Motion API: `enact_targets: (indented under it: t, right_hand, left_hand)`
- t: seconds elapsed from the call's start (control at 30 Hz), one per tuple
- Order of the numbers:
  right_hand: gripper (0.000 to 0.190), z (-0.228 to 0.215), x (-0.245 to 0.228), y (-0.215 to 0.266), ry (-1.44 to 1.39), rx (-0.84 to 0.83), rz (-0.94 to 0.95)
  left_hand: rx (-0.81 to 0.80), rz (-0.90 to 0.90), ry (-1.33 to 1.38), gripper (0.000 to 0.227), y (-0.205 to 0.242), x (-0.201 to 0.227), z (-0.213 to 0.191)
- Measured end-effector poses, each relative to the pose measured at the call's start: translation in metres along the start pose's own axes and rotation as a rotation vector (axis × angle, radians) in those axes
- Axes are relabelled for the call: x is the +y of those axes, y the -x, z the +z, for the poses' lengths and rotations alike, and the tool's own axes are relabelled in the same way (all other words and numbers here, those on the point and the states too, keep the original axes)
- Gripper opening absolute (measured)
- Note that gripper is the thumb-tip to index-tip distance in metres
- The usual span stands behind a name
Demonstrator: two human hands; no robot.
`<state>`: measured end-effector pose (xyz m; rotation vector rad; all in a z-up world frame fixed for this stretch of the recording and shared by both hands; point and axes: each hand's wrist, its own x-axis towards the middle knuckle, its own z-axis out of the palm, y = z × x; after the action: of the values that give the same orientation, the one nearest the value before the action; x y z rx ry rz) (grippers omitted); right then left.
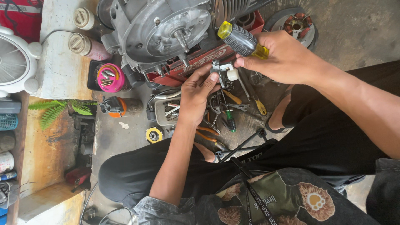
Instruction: The person uses a yellow-handled screwdriver to tighten and loosen screws on a small engine block. They repeatedly insert the screwdriver into screw heads, turn it, and occasionally adjust their grip or the engine's position.
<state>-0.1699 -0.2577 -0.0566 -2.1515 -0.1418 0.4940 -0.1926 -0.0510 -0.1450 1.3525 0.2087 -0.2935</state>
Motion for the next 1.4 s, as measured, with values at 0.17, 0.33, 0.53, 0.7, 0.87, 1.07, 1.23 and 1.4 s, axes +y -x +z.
enact_targets:
  t: [0.17, 0.33, 0.53, 0.7, 0.87, 1.07, 1.23, 1.4]
  right_hand:
    - [0.014, 0.001, -0.002, 0.000, -0.016, -0.005, -0.022]
    - [0.015, 0.000, -0.002, 0.000, 0.004, 0.018, -0.018]
    - [0.012, -0.004, -0.002, 0.001, -0.037, 0.045, -0.037]
    - [0.012, -0.010, -0.001, 0.004, -0.019, 0.063, -0.060]
    - [0.008, -0.016, 0.000, 0.005, -0.003, 0.124, -0.188]
    - [0.013, -0.019, 0.005, 0.001, -0.079, 0.131, -0.237]
    - [0.013, -0.028, 0.011, 0.001, -0.010, 0.194, -0.202]
    - [0.012, -0.034, 0.006, -0.003, -0.088, 0.150, -0.187]
  left_hand:
    - [-0.144, 0.094, -0.011, 0.045, 0.003, 0.003, -0.002]
    - [-0.230, 0.067, 0.090, 0.039, -0.003, -0.006, -0.003]
    - [-0.213, -0.030, 0.275, 0.029, -0.012, -0.018, -0.005]
    - [-0.133, -0.106, 0.172, 0.033, -0.015, -0.014, 0.002]
    - [-0.063, -0.015, -0.142, 0.031, -0.042, -0.045, 0.003]
    - [0.063, -0.127, -0.474, 0.037, -0.093, -0.113, 0.001]
    - [0.118, -0.202, -0.627, 0.038, -0.144, -0.184, -0.009]
    - [0.211, -0.259, -0.741, 0.032, -0.183, -0.252, -0.034]
